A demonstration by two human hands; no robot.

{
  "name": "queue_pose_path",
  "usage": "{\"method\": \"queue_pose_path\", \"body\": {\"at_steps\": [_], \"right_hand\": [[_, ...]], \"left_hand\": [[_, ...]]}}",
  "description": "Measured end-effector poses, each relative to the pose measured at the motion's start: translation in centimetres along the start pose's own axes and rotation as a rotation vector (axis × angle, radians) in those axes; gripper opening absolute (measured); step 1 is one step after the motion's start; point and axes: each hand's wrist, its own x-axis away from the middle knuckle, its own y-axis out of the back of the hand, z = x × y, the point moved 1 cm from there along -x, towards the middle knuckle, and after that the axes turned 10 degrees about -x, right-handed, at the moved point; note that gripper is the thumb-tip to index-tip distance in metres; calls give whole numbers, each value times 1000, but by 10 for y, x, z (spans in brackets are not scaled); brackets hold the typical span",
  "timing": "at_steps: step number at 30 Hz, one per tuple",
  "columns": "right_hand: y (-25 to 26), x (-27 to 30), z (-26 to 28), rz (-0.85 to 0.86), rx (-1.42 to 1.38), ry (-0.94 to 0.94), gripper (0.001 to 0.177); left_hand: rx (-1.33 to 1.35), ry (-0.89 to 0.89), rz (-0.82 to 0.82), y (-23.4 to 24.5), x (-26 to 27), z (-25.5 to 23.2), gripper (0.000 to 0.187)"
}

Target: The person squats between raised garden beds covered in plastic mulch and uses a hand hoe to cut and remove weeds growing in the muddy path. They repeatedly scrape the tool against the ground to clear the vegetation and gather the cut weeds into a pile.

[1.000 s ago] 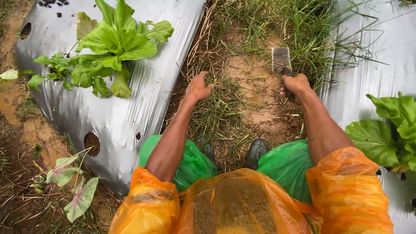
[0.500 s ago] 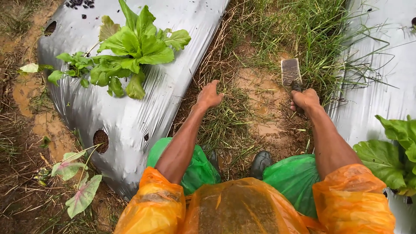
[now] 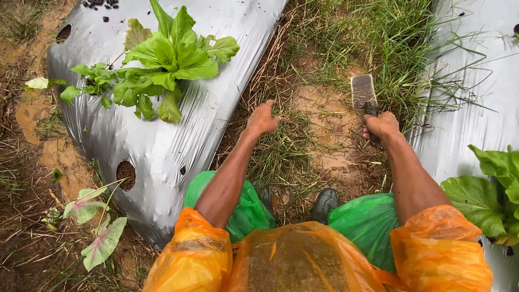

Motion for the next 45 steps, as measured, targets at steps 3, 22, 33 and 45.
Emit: {"method": "queue_pose_path", "body": {"at_steps": [3,22,33,45], "right_hand": [[-1,0,1,-4,0,2,31],[2,22,14,-2,0,40,27],[0,20,12,-2,-32,49,33],[2,26,15,-3,-48,32,37]], "left_hand": [[12,0,-6,2,2,-4,59],[2,-6,-17,9,17,-11,57],[-35,-32,-41,9,10,-8,52],[-30,-22,-46,5,4,-5,51]]}}
